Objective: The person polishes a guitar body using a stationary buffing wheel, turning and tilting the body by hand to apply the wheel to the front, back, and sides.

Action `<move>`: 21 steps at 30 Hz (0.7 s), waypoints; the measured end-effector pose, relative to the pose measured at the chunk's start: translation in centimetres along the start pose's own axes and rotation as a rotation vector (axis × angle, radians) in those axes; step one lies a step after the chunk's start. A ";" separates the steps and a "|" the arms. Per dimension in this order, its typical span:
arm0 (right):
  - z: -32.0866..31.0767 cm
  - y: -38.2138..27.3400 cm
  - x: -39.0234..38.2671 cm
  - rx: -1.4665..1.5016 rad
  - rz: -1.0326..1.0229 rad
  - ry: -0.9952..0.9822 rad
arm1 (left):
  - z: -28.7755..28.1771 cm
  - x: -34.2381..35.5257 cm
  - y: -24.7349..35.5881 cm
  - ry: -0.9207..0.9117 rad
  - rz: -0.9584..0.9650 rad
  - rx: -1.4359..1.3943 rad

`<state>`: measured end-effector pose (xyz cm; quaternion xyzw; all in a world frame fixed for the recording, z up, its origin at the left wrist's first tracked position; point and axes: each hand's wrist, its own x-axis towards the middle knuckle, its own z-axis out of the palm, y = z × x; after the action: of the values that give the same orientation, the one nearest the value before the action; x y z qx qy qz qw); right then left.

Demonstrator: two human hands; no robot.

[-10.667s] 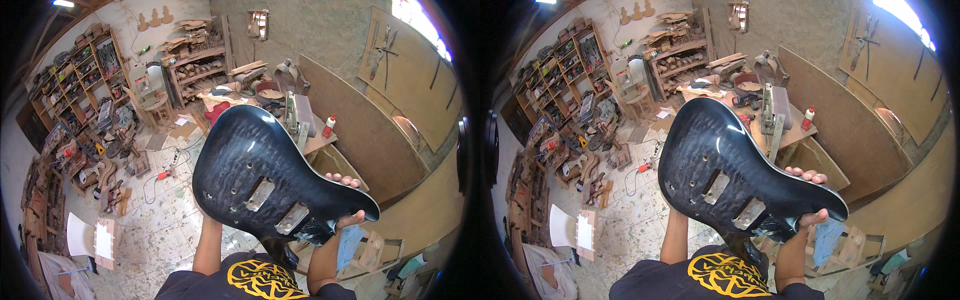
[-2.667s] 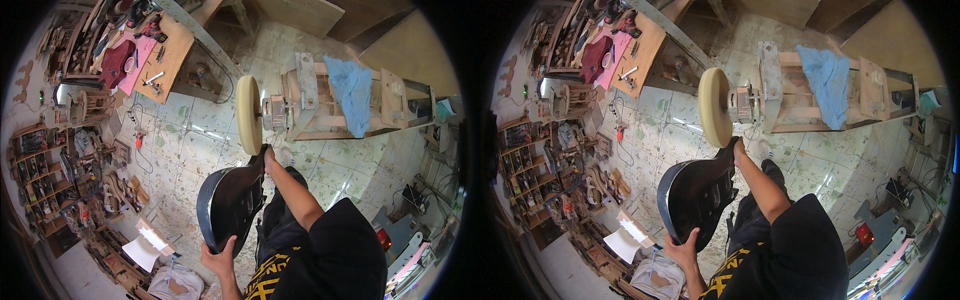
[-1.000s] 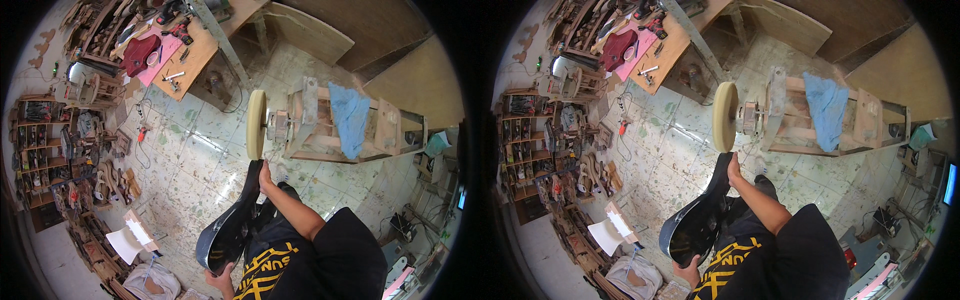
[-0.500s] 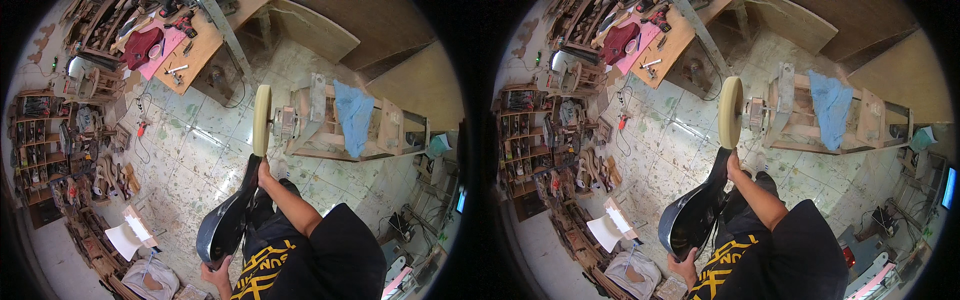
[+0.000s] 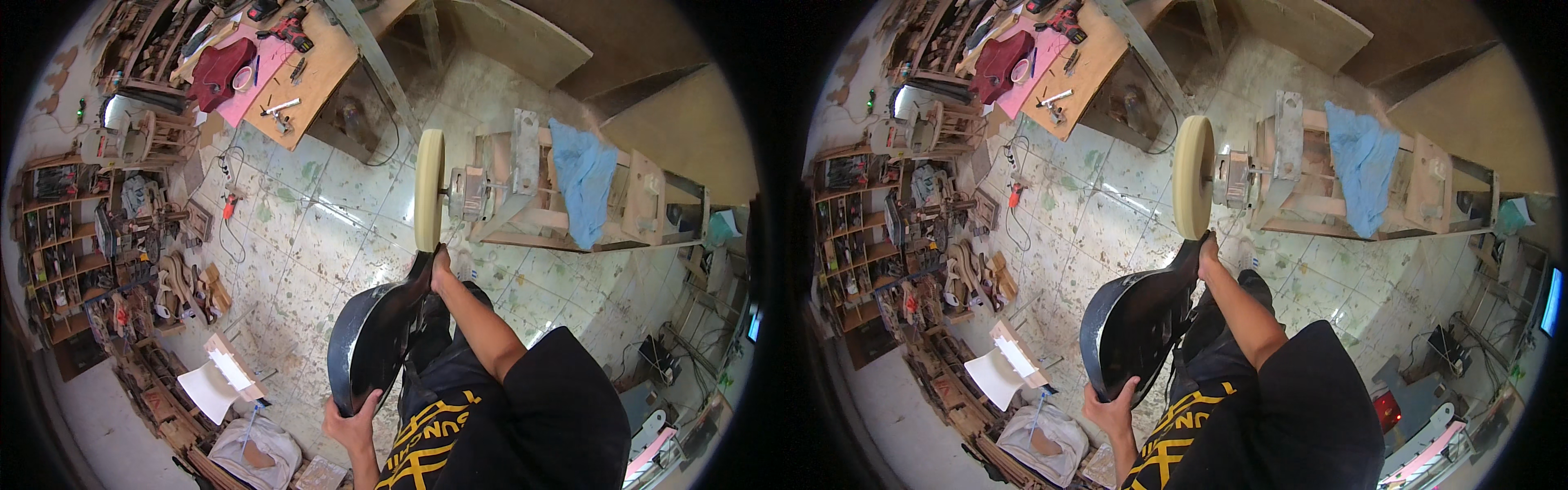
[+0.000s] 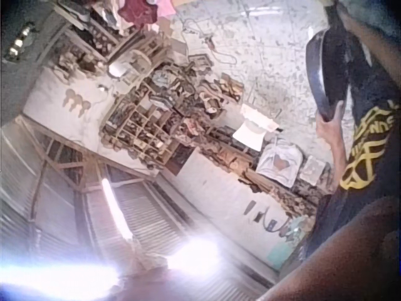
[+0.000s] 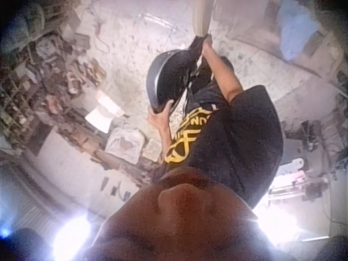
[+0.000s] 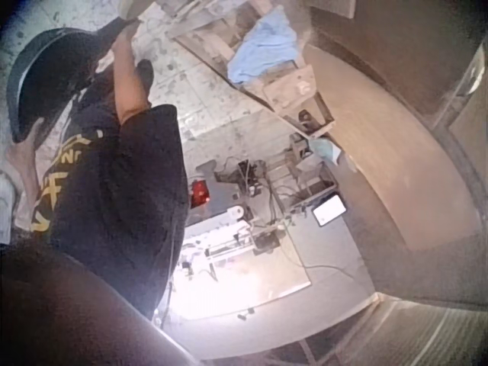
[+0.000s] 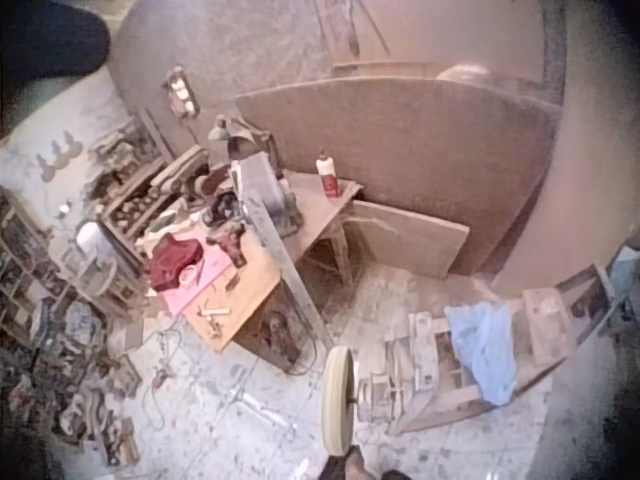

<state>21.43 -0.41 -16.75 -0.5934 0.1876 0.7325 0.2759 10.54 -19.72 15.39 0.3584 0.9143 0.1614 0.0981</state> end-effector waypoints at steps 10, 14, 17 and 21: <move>-1.2 -1.0 3.3 0.136 -0.077 -0.051 | 1.9 3.7 2.7 -0.071 0.028 0.071; -1.0 -2.3 0.9 0.143 -0.029 0.028 | 2.9 5.5 2.0 -0.060 0.130 0.085; -2.3 -2.6 2.3 0.163 -0.020 0.090 | 3.8 7.3 0.5 -0.104 0.164 0.099; -3.4 -2.8 3.0 0.042 0.011 0.305 | 4.2 10.2 -1.0 -0.225 0.076 0.074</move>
<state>25.36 0.22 -20.26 -0.6909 0.2458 0.6312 0.2527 3.81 -12.43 10.47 0.4120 0.8885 0.0901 0.1808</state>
